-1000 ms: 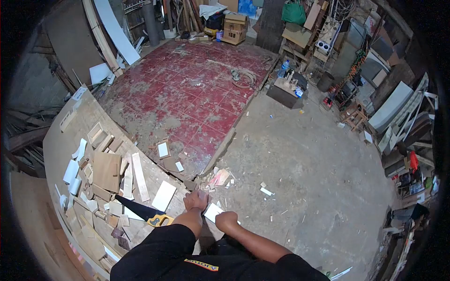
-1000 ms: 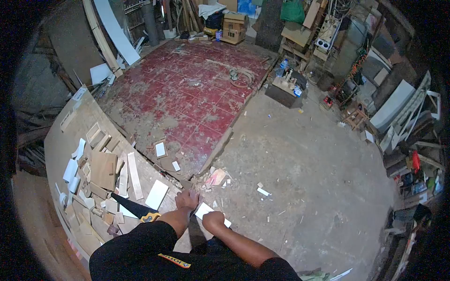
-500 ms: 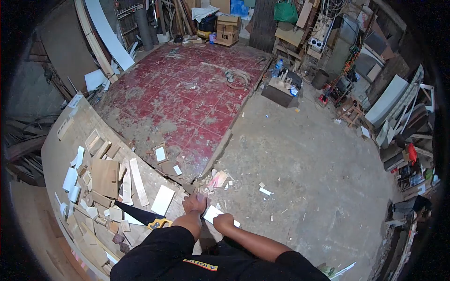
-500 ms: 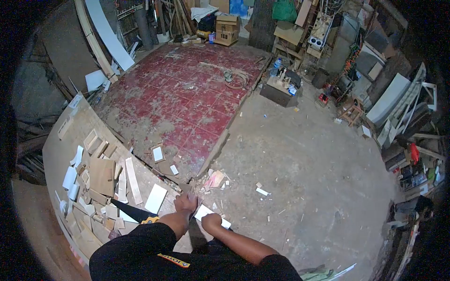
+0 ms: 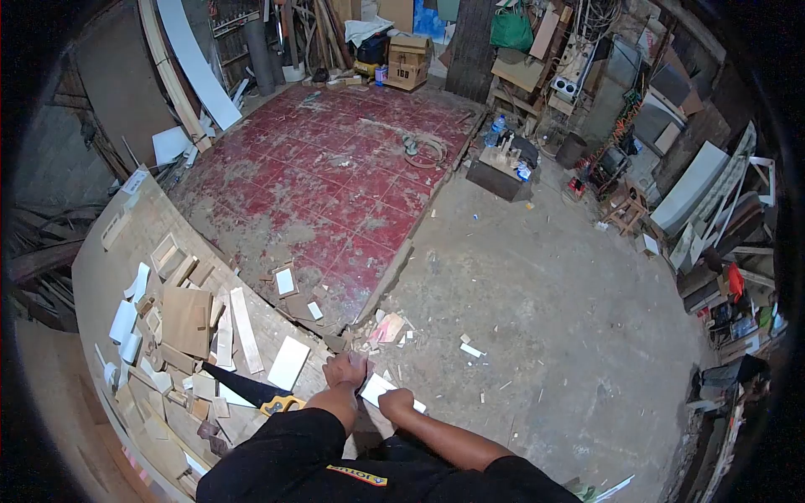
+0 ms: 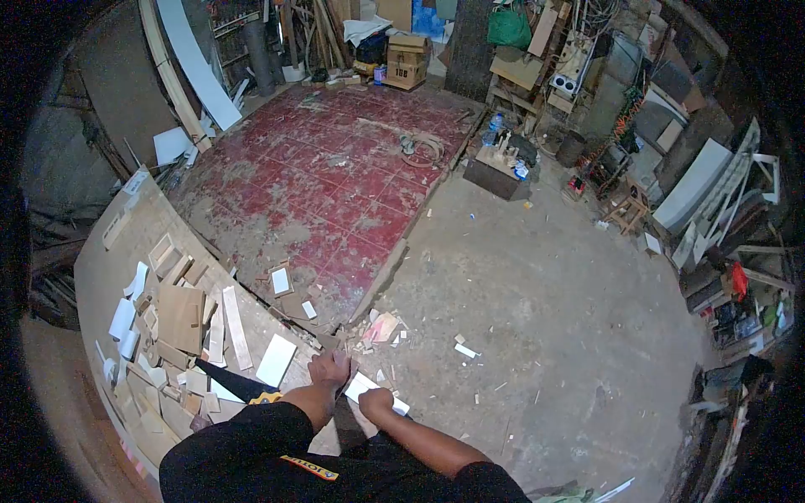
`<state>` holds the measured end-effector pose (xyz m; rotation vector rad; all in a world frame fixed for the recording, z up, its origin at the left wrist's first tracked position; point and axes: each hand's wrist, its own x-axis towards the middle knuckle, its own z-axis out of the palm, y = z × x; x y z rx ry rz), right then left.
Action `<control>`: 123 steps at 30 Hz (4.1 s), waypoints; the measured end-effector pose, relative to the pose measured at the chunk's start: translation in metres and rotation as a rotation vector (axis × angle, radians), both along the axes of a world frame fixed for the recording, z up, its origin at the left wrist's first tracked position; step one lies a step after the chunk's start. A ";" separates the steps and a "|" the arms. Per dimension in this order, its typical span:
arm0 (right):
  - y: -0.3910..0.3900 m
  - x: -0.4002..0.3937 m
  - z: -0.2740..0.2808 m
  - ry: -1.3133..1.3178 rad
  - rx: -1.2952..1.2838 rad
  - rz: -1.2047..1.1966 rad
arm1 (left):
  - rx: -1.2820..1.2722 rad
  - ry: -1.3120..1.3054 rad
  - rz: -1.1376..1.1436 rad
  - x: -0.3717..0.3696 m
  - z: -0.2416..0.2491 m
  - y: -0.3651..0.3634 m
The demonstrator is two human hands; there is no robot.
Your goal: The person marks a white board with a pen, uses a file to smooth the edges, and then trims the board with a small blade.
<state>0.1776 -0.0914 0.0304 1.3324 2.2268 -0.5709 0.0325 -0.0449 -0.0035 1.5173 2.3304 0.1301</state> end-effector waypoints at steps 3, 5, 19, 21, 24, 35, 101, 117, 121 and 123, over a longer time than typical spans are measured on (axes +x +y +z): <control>0.008 -0.011 0.013 -0.083 -0.046 -0.015 | -0.037 -0.005 0.010 0.002 0.008 0.002; 0.016 -0.017 0.036 -0.081 -0.084 -0.005 | -0.047 -0.008 -0.025 0.000 0.001 0.002; 0.015 -0.002 0.050 -0.077 -0.131 0.076 | 0.008 -0.004 0.005 -0.002 -0.011 -0.001; 0.013 -0.003 0.071 -0.038 -0.114 0.105 | 0.007 0.002 0.011 -0.002 -0.011 0.000; 0.011 -0.011 0.026 -0.062 -0.064 0.031 | 0.026 -0.005 0.010 -0.002 -0.015 -0.002; 0.019 -0.024 0.047 -0.116 -0.135 -0.055 | 0.012 0.000 -0.015 -0.002 -0.008 -0.003; 0.017 -0.017 -0.015 -0.132 0.018 -0.176 | 0.002 -0.066 0.107 0.000 0.002 0.001; 0.034 -0.033 -0.038 -0.212 -0.056 -0.072 | -0.083 -0.079 0.103 0.002 0.014 0.002; 0.028 -0.033 -0.037 -0.176 -0.054 -0.118 | -0.047 -0.088 0.083 -0.002 0.006 0.004; 0.031 -0.047 -0.023 -0.336 -0.058 -0.015 | -0.038 -0.073 0.072 -0.002 0.004 0.007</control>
